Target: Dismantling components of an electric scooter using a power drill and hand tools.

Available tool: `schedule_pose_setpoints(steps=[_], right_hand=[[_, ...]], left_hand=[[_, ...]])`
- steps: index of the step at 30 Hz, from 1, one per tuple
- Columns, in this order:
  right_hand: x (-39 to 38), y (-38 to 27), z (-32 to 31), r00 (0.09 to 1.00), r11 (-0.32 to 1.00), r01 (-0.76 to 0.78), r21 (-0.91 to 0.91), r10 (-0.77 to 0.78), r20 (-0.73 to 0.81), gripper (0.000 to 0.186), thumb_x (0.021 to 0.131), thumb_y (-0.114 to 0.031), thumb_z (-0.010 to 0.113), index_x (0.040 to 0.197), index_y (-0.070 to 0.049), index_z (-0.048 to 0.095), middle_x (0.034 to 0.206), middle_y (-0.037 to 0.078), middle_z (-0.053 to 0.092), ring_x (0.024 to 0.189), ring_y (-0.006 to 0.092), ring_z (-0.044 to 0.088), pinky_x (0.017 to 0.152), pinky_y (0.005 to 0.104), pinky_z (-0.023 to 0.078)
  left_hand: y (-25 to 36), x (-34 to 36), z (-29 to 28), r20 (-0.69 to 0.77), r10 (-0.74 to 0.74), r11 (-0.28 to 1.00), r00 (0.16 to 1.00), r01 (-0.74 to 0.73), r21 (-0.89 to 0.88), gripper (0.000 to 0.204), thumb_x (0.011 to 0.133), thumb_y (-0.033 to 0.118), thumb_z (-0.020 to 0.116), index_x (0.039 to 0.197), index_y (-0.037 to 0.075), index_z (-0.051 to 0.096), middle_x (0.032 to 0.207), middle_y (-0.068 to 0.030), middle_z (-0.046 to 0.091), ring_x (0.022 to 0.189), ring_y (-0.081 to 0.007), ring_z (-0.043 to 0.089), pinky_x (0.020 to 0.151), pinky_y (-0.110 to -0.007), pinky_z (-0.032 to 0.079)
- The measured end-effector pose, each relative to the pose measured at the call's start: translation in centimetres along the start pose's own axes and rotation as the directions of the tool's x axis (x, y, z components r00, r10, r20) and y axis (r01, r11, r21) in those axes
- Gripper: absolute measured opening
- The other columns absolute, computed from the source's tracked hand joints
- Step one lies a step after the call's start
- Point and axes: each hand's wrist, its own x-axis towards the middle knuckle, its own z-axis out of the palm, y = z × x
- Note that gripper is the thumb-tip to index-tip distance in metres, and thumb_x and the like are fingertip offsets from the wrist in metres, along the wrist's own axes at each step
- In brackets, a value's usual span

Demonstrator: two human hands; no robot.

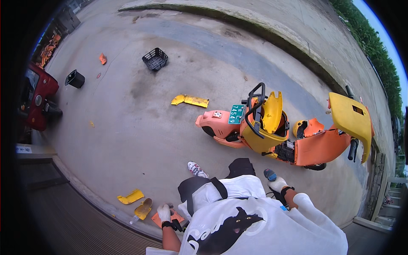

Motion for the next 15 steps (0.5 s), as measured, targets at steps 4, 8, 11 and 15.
schedule_pose_setpoints(steps=[4,8,11,15], right_hand=[[-1.6,-8.1,1.4,0.993,0.990,0.098,-0.102,-0.091,0.068,0.047,0.079,-0.039,0.061,0.112,-0.008,0.072,0.115,0.025,0.070,0.115,0.0411,0.064,0.097,0.0440,0.050],[-1.4,-14.6,1.5,0.983,0.984,0.132,-0.120,-0.114,0.146,0.049,0.079,-0.041,0.063,0.115,-0.008,0.071,0.114,0.024,0.071,0.112,0.0412,0.065,0.096,0.0444,0.051],[-0.6,-18.4,2.3,0.980,0.981,0.173,-0.083,-0.163,0.111,0.050,0.078,-0.041,0.064,0.114,-0.009,0.071,0.113,0.023,0.071,0.111,0.0414,0.065,0.096,0.0444,0.051],[2.3,-23.2,4.4,0.990,0.994,0.097,0.054,-0.102,0.101,0.048,0.076,-0.041,0.065,0.110,-0.009,0.074,0.110,0.022,0.072,0.109,0.0408,0.067,0.093,0.0434,0.053]], left_hand=[[6.5,4.9,-2.8,0.049,0.138,0.980,0.989,-0.144,0.139,0.028,0.089,0.009,0.049,0.097,-0.003,0.074,0.081,-0.0138,0.073,0.053,-0.0160,0.061,0.048,-0.031,0.049],[13.4,7.6,-1.7,0.149,0.242,0.913,0.959,-0.277,0.300,0.028,0.091,0.013,0.052,0.103,0.001,0.075,0.080,-0.0111,0.072,0.060,-0.0145,0.065,0.055,-0.030,0.050],[19.0,9.0,-0.1,0.294,0.282,0.848,0.913,-0.380,0.369,0.026,0.092,0.019,0.058,0.107,0.006,0.076,0.081,-0.0111,0.072,0.068,-0.0167,0.068,0.065,-0.032,0.053],[25.7,12.9,-0.2,0.433,0.301,0.741,0.850,-0.494,0.455,0.027,0.093,0.024,0.059,0.108,0.008,0.076,0.090,-0.0151,0.074,0.083,-0.0247,0.071,0.077,-0.036,0.055]])
